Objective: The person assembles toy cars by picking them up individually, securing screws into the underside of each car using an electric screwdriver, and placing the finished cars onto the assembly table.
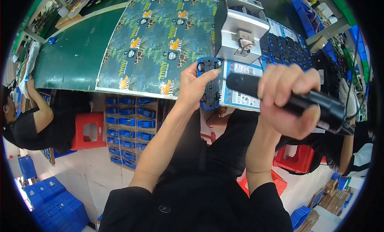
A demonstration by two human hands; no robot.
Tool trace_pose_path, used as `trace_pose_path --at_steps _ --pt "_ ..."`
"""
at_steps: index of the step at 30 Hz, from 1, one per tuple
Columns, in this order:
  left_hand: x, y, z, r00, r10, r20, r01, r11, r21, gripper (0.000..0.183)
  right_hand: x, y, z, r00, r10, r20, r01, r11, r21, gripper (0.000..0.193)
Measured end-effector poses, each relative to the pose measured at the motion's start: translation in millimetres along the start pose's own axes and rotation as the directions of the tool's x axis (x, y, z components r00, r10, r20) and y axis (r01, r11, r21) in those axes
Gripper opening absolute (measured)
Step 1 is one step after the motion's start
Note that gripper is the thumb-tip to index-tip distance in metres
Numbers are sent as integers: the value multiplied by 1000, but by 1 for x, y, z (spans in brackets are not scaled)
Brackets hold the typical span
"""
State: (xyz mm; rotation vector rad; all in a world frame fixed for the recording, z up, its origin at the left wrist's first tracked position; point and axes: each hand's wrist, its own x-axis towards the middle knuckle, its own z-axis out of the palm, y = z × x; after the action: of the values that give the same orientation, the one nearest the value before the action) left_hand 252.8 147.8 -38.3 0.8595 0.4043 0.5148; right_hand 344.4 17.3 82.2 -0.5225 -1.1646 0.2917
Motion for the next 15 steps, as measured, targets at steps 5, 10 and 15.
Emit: trace_pose_path --at_steps 5,10,15 --pt "-4 3 -1 999 -40 8 39 998 50 18 3 32 -4 996 -32 -77 29 999 -44 13" --pt "-3 3 1 999 -46 26 44 998 54 17 1 39 -8 995 16 -103 -28 992 -121 24" --pt "-4 6 1 997 -63 47 59 995 77 18 5 43 -7 996 23 -89 -36 989 -145 21"
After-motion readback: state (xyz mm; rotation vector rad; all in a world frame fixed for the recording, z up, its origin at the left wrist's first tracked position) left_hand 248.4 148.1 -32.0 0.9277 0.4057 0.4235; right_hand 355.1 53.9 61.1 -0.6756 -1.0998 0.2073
